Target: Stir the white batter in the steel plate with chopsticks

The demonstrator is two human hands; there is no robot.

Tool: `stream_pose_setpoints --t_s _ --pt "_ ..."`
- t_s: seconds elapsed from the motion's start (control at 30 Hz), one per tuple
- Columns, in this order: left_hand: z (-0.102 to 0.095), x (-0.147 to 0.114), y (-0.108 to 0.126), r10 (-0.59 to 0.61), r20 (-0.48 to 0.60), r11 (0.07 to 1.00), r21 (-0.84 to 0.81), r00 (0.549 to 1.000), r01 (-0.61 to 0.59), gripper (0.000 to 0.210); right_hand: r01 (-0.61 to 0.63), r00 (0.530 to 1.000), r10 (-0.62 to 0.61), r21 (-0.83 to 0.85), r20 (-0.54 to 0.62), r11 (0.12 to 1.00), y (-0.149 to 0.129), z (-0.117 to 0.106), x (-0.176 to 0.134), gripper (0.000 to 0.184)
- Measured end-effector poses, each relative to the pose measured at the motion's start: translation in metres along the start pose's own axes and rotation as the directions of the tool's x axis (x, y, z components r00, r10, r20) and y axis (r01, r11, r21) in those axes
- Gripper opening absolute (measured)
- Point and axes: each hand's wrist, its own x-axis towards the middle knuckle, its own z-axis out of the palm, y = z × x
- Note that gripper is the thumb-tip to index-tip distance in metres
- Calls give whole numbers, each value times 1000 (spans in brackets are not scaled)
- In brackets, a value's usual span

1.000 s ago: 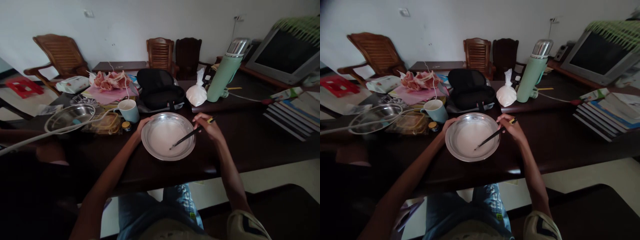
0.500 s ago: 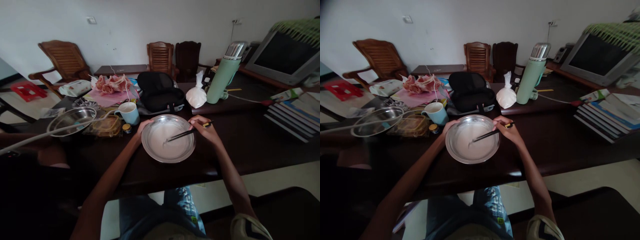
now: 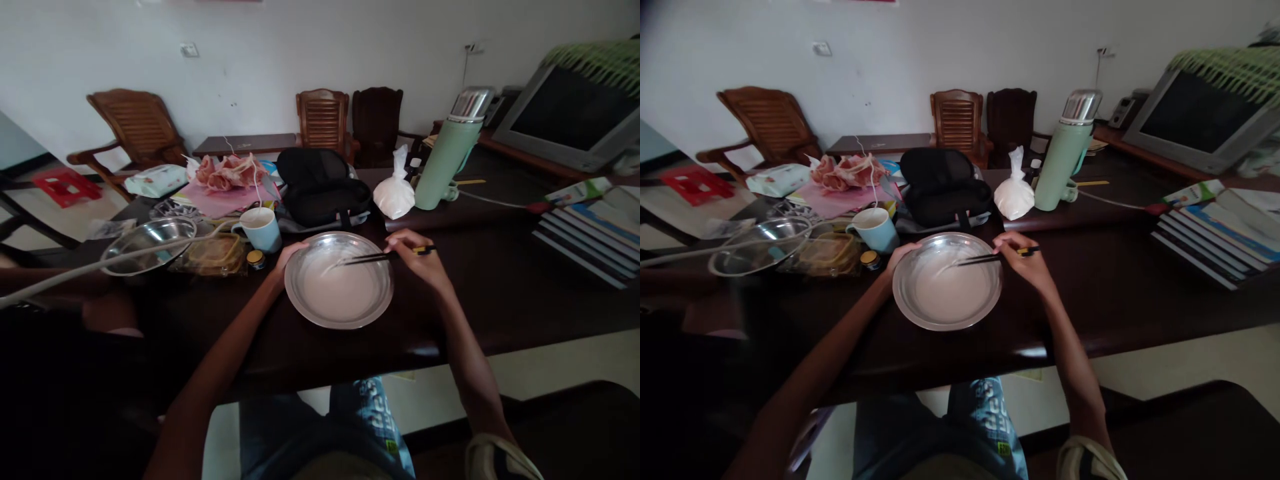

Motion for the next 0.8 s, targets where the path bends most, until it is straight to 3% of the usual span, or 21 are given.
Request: stream_pose_setpoints --t_s 0.07,0.1,0.23,0.3,0.43,0.67,0.8 --pt "-1 1 0 -10 -20 1000 4 1000 10 19 -39 988 41 14 -150 999 2 -7 1 28" --pt "-2 1 0 -17 -33 1000 3 999 17 20 -52 985 59 45 -162 998 3 -10 1 30" --pt "1 0 2 -26 -36 1000 6 999 26 30 -55 997 49 105 60 993 -1 -6 -1 31" --pt "6 -4 4 -15 -43 1000 9 999 15 32 -39 999 36 80 34 996 -3 1 -2 29" --pt "12 -10 6 -17 -78 1000 14 997 18 33 -45 990 50 43 -128 998 -1 1 0 34" --pt "8 -7 4 -14 -56 1000 14 998 15 29 -88 993 73 156 97 984 -6 5 -1 36" --pt "2 -3 2 28 -20 1000 9 999 -28 18 -87 995 90 72 -31 994 -1 4 2 36"
